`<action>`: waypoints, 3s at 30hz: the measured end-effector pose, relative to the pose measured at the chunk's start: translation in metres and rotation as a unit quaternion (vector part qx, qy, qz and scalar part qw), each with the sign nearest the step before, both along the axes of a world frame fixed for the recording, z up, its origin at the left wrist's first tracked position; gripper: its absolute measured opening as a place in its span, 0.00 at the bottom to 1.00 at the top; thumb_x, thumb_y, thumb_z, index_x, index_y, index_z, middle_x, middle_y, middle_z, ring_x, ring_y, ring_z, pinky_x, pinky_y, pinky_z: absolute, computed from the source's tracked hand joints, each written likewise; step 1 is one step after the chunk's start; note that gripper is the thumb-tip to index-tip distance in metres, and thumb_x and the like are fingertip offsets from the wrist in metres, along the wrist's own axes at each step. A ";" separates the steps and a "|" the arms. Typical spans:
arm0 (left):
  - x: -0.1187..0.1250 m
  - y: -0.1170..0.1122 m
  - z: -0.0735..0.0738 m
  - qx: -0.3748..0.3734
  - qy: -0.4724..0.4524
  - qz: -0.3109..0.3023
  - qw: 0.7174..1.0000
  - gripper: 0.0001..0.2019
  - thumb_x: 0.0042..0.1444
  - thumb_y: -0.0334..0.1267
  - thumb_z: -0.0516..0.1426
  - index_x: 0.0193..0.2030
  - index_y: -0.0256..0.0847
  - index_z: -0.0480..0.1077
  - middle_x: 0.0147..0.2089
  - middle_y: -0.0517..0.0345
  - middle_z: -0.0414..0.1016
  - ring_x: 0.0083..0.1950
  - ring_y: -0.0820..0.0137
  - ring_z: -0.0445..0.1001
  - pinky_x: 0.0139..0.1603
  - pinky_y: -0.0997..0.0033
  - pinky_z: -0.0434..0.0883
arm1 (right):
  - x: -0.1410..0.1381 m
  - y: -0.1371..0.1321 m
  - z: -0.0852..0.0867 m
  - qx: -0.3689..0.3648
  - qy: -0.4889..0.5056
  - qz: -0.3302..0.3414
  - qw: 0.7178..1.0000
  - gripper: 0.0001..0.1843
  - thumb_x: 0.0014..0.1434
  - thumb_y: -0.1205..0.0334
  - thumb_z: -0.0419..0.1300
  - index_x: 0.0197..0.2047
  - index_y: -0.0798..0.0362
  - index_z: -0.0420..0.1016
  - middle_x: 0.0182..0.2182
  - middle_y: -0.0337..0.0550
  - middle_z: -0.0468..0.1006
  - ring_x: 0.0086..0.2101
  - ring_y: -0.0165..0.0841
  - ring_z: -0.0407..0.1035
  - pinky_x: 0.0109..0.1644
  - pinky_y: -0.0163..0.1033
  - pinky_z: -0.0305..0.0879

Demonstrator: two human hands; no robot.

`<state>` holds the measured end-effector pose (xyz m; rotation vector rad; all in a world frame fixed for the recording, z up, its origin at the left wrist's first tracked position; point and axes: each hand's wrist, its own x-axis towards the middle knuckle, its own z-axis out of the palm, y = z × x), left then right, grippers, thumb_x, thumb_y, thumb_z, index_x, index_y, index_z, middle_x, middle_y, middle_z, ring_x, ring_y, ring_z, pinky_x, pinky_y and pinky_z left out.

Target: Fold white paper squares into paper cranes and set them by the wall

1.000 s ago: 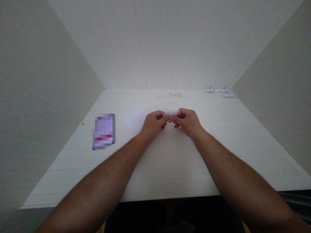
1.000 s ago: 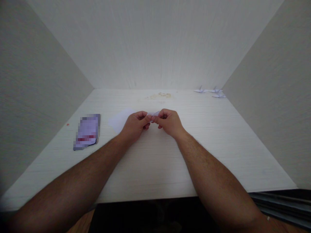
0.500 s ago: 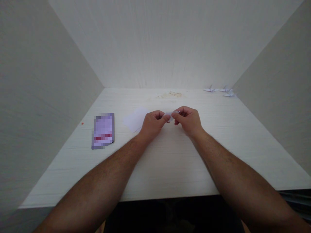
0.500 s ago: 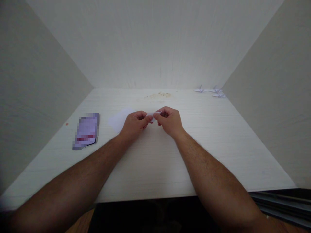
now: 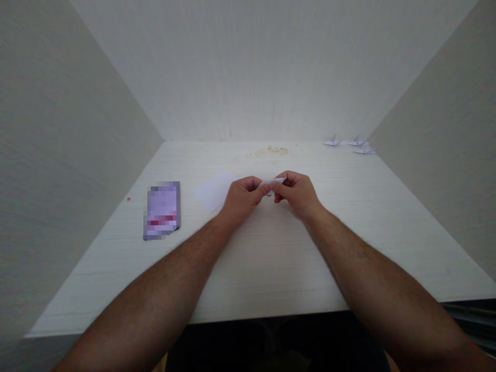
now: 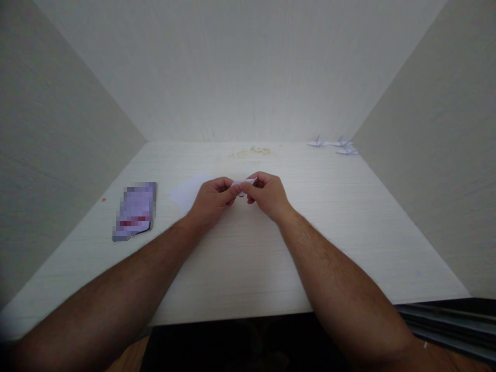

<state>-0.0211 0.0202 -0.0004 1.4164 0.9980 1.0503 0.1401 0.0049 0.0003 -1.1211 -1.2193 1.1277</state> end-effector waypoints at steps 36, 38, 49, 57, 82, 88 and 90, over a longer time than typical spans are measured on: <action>0.000 -0.004 0.007 0.077 0.080 0.098 0.989 0.11 0.53 0.44 0.63 0.26 0.39 0.72 0.22 0.64 0.67 0.25 0.76 0.60 0.27 0.74 0.58 | -0.003 0.000 0.006 0.051 0.016 -0.113 0.992 0.07 0.49 0.60 0.67 0.32 0.51 0.76 0.20 0.34 0.76 0.21 0.28 0.71 0.26 0.35 0.70; 0.000 -0.005 0.007 0.081 0.084 0.103 0.988 0.11 0.53 0.43 0.63 0.26 0.39 0.72 0.23 0.64 0.68 0.26 0.76 0.61 0.27 0.74 0.59 | -0.003 0.000 0.006 0.056 0.019 -0.114 0.992 0.06 0.49 0.61 0.67 0.31 0.52 0.76 0.19 0.34 0.76 0.21 0.28 0.70 0.25 0.35 0.70; 0.002 -0.006 0.008 0.072 0.072 0.100 0.990 0.13 0.51 0.44 0.63 0.24 0.38 0.69 0.21 0.66 0.64 0.24 0.77 0.58 0.25 0.75 0.57 | -0.005 -0.001 0.007 0.085 0.033 -0.127 0.988 0.04 0.49 0.63 0.67 0.29 0.52 0.76 0.18 0.33 0.76 0.19 0.27 0.69 0.24 0.34 0.68; 0.001 -0.007 0.011 0.026 0.038 0.070 0.996 0.13 0.50 0.43 0.63 0.23 0.39 0.68 0.18 0.66 0.63 0.21 0.78 0.56 0.23 0.74 0.54 | -0.005 -0.003 0.010 0.104 0.027 -0.122 0.987 0.04 0.48 0.65 0.66 0.30 0.51 0.74 0.18 0.32 0.76 0.19 0.27 0.70 0.24 0.34 0.67; 0.001 -0.003 0.008 0.005 0.028 0.046 0.999 0.14 0.51 0.46 0.64 0.25 0.39 0.70 0.18 0.63 0.69 0.19 0.77 0.61 0.21 0.75 0.57 | -0.003 -0.004 0.013 0.052 0.046 -0.083 0.994 0.12 0.46 0.61 0.67 0.35 0.50 0.71 0.21 0.31 0.76 0.21 0.28 0.71 0.24 0.35 0.70; 0.001 -0.003 0.007 0.012 0.018 0.037 0.999 0.13 0.51 0.45 0.65 0.26 0.38 0.71 0.19 0.63 0.70 0.20 0.77 0.63 0.22 0.75 0.59 | -0.002 -0.003 0.010 0.040 0.020 -0.073 0.996 0.08 0.50 0.59 0.68 0.30 0.53 0.77 0.18 0.35 0.77 0.19 0.27 0.69 0.24 0.34 0.69; 0.001 -0.003 0.007 0.009 0.014 0.033 0.999 0.13 0.51 0.45 0.65 0.27 0.38 0.71 0.19 0.63 0.70 0.20 0.77 0.63 0.23 0.75 0.60 | -0.001 -0.003 0.009 0.040 0.025 -0.071 0.996 0.07 0.50 0.59 0.68 0.30 0.53 0.78 0.18 0.35 0.77 0.19 0.27 0.69 0.24 0.34 0.69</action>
